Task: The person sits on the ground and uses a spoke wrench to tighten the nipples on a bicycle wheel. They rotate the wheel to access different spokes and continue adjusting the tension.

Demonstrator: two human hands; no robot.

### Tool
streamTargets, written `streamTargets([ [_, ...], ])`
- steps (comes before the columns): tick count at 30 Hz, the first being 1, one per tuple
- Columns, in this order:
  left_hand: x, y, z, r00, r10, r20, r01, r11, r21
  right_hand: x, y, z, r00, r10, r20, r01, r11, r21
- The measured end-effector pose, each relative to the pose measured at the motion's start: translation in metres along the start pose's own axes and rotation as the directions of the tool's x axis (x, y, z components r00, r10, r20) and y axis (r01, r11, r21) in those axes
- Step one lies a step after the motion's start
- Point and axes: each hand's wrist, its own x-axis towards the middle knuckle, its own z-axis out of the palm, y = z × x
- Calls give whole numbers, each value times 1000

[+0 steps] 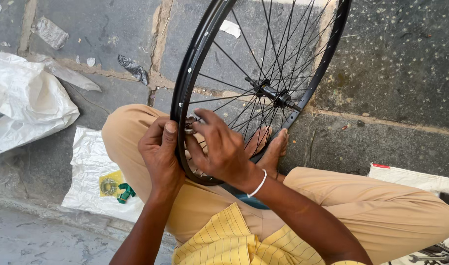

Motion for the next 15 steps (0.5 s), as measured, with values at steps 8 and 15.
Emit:
streamTargets([
  [8, 3, -10, -7, 999, 20, 32, -18, 997, -70, 4, 15, -5, 991, 75, 109, -92, 983, 158],
  [15, 6, -3, -7, 997, 59, 45, -58, 998, -11, -6, -5, 4, 997, -20, -74, 27, 996, 84],
])
